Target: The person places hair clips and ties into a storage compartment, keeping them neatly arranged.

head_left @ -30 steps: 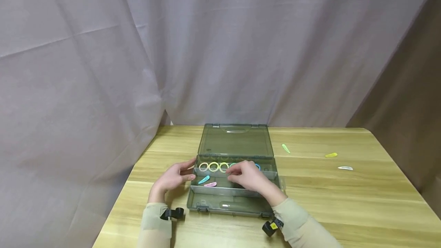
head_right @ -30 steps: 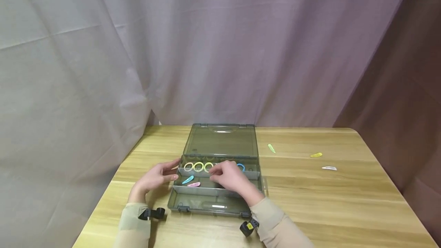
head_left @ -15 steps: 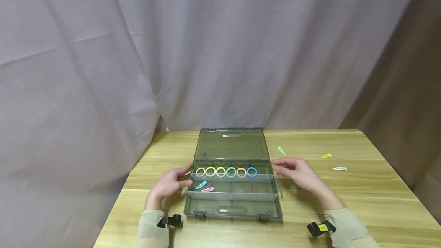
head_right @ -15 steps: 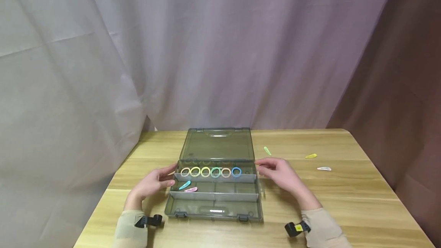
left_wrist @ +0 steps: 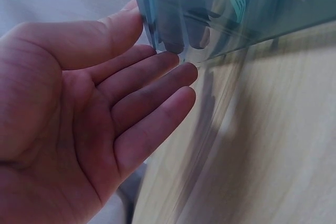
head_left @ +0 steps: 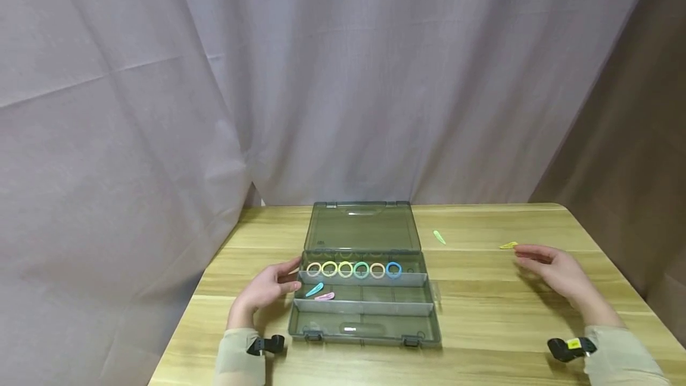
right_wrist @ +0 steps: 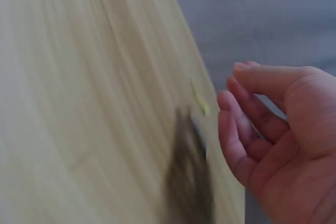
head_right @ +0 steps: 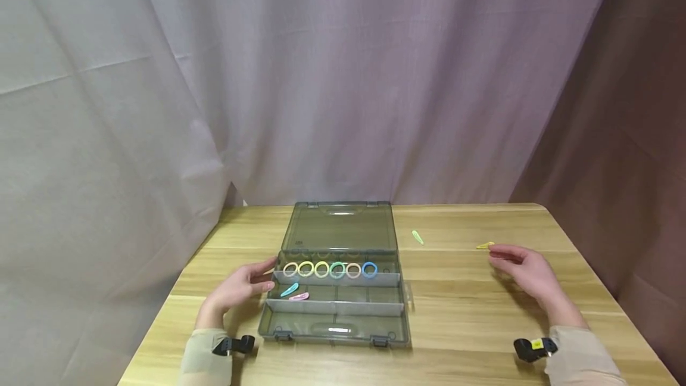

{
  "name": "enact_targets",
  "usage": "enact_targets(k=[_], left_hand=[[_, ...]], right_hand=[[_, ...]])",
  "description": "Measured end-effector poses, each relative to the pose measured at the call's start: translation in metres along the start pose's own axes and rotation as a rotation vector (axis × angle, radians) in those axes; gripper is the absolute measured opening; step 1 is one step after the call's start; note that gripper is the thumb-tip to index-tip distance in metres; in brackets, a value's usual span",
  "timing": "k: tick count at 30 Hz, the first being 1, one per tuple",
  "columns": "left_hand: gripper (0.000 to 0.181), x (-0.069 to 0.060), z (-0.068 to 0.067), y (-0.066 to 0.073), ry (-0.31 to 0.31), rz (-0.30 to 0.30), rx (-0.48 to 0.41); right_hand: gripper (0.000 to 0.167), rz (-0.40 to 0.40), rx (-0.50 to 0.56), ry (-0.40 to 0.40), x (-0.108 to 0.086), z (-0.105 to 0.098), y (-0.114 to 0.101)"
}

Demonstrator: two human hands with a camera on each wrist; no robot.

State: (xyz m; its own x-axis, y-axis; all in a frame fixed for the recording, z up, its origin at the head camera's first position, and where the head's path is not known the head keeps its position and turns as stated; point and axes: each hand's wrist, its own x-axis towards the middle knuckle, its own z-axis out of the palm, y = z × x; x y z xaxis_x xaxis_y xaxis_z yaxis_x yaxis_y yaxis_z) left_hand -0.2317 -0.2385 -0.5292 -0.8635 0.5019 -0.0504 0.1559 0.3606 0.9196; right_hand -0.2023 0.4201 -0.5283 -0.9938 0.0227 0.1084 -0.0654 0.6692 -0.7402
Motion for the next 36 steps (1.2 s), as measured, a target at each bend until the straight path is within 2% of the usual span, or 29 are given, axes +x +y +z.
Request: enact_targets(k=[6,9,13,26,30,36], left_hand=[[0.07,0.005,0.001,0.002,-0.001,-0.004,-0.005],[0.069,0.006,0.002,0.001,-0.002,-0.003,-0.002],[0.068,0.008,0.002,0.001,-0.003,-0.005,0.011],[0.068,0.006,0.0,0.003,-0.006,-0.016,0.007],[0.069,0.004,0.0,0.003,-0.007,-0.015,0.003],[0.071,-0.001,-0.001,-0.001,-0.004,-0.016,0.006]], right_hand=[[0.057,0.079,0.008,0.074,-0.005,-0.025,0.032],[0.059,0.098,0.016,0.086,-0.008,-0.029,0.042],[0.06,0.09,-0.044,0.064,-0.007,-0.029,0.053],[0.043,-0.001,-0.244,0.051,-0.001,-0.013,0.056],[0.038,-0.005,-0.251,0.064,-0.001,-0.007,0.056],[0.037,0.03,-0.225,0.026,-0.002,-0.002,0.055]])
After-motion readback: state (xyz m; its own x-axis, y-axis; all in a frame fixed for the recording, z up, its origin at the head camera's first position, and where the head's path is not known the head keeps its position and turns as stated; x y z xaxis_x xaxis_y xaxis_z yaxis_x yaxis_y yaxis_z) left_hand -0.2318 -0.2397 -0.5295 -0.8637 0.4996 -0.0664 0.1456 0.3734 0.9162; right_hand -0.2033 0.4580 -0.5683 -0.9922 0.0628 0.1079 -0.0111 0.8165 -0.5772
